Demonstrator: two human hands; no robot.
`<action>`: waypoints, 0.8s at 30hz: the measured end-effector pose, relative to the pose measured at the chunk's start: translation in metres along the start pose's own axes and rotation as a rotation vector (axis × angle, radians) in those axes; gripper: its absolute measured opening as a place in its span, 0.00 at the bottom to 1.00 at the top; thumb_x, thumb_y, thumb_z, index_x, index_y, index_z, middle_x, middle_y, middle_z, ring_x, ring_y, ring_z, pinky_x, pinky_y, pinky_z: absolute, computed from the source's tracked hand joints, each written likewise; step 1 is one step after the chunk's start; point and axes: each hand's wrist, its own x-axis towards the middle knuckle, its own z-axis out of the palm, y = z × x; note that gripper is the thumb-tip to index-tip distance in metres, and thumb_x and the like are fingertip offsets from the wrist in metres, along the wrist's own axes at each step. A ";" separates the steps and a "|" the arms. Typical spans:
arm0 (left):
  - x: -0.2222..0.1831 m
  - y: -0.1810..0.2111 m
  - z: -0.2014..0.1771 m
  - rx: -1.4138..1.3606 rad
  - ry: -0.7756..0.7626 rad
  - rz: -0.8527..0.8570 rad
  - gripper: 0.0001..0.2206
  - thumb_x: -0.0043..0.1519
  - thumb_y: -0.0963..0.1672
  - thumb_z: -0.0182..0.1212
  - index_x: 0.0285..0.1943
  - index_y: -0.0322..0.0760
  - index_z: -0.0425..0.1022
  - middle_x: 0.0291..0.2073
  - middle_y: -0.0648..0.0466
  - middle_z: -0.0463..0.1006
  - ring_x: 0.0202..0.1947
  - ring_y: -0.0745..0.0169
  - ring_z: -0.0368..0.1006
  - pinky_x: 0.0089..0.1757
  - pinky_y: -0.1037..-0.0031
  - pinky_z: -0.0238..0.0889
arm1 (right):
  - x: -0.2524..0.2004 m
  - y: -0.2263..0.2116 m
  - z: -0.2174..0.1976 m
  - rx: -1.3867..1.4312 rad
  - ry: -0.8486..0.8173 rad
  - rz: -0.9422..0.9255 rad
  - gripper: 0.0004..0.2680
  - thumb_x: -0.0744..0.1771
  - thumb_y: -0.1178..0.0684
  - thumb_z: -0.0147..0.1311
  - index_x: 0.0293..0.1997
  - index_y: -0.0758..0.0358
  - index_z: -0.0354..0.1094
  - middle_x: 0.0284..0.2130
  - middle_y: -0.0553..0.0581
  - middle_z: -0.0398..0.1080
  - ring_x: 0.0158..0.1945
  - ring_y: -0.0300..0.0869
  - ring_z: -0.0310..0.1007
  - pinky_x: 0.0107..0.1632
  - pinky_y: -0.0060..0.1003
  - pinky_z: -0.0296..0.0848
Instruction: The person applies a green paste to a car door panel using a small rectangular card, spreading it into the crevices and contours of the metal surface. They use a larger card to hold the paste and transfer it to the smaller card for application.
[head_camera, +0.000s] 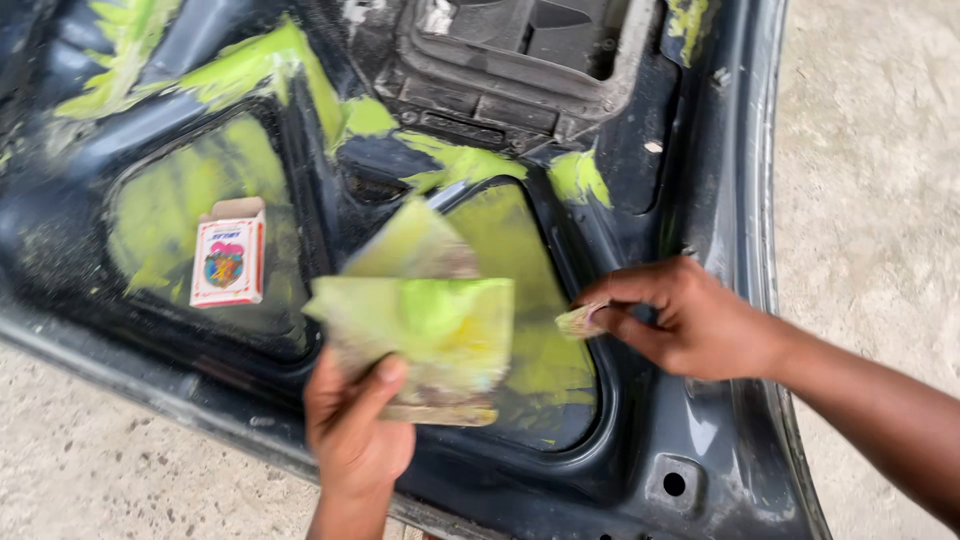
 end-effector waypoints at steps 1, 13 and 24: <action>0.002 0.007 0.001 -0.023 -0.007 0.066 0.29 0.51 0.35 0.58 0.66 0.24 0.63 0.56 0.39 0.73 0.56 0.46 0.69 0.58 0.59 0.62 | -0.003 0.007 -0.006 0.031 -0.071 0.112 0.11 0.63 0.61 0.50 0.48 0.62 0.73 0.38 0.55 0.82 0.35 0.39 0.86 0.38 0.30 0.85; 0.011 0.009 -0.005 0.164 0.162 0.049 0.28 0.51 0.38 0.55 0.66 0.34 0.66 0.58 0.42 0.72 0.60 0.42 0.69 0.59 0.47 0.64 | 0.049 0.068 -0.066 -0.143 -0.084 0.611 0.23 0.65 0.61 0.32 0.71 0.58 0.52 0.07 0.58 0.55 0.08 0.38 0.48 0.13 0.38 0.52; 0.013 0.010 -0.010 0.184 0.174 0.014 0.31 0.49 0.37 0.53 0.68 0.37 0.63 0.60 0.41 0.70 0.62 0.41 0.66 0.60 0.43 0.61 | 0.068 0.074 -0.061 -0.599 -0.195 0.482 0.23 0.65 0.59 0.35 0.71 0.56 0.53 0.04 0.57 0.54 0.07 0.38 0.52 0.15 0.41 0.64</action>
